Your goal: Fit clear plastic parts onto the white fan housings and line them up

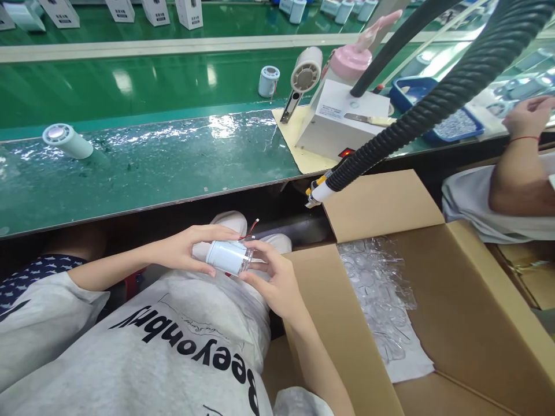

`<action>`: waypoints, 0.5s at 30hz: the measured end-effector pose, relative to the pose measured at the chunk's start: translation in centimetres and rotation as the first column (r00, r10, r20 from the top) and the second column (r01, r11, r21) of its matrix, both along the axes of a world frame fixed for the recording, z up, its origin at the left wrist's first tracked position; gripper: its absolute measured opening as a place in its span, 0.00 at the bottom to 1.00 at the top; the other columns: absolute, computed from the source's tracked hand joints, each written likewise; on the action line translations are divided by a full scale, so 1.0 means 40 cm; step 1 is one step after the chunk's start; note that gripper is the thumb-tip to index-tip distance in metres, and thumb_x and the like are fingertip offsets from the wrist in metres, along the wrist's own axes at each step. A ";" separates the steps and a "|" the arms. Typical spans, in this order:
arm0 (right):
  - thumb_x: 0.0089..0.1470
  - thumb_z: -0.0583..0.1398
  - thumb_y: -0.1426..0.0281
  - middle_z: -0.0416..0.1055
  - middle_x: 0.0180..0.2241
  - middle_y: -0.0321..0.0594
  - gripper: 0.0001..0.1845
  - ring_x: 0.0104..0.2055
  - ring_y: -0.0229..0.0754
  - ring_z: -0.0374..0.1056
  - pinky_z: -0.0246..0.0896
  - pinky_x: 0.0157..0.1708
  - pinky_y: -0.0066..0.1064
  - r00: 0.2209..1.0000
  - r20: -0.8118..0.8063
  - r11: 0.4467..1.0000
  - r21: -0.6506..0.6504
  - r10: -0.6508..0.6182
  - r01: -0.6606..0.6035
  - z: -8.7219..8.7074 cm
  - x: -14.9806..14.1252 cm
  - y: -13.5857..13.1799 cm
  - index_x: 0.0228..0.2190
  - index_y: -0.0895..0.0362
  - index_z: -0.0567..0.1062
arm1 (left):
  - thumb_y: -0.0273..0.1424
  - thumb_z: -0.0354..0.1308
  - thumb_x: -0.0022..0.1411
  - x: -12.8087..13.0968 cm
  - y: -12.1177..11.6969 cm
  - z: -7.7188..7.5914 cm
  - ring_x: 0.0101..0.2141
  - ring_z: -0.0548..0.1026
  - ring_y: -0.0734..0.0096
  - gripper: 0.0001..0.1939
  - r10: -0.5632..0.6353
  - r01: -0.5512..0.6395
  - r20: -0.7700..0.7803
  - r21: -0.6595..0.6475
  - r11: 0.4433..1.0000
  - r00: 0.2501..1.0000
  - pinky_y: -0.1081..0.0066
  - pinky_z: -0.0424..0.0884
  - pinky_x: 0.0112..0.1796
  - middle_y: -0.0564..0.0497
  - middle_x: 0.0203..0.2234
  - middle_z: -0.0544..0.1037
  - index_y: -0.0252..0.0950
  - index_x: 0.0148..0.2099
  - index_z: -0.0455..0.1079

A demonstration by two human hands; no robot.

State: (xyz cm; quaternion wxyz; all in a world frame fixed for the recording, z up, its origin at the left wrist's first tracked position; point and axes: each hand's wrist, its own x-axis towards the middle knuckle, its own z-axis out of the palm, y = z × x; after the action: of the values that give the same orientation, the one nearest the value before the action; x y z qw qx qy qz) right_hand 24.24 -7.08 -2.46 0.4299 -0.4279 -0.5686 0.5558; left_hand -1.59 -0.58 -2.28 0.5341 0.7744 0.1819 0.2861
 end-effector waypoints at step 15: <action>0.54 0.72 0.50 0.79 0.38 0.38 0.22 0.36 0.41 0.77 0.78 0.33 0.28 0.991 -0.132 0.976 -0.216 -0.040 0.010 -0.001 -0.017 0.001 0.43 0.50 0.79 | 0.36 0.73 0.62 -0.003 -0.006 -0.001 0.66 0.72 0.50 0.39 -0.011 0.012 -0.022 0.030 0.999 1.000 0.51 0.70 0.64 0.39 0.67 0.72 0.46 0.73 0.65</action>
State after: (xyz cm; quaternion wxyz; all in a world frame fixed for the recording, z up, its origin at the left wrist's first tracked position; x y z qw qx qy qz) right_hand 23.58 -7.02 -2.49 0.4255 -0.4405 -0.4692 0.6363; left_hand -1.71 -0.81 -2.30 0.5223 0.7864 0.1788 0.2772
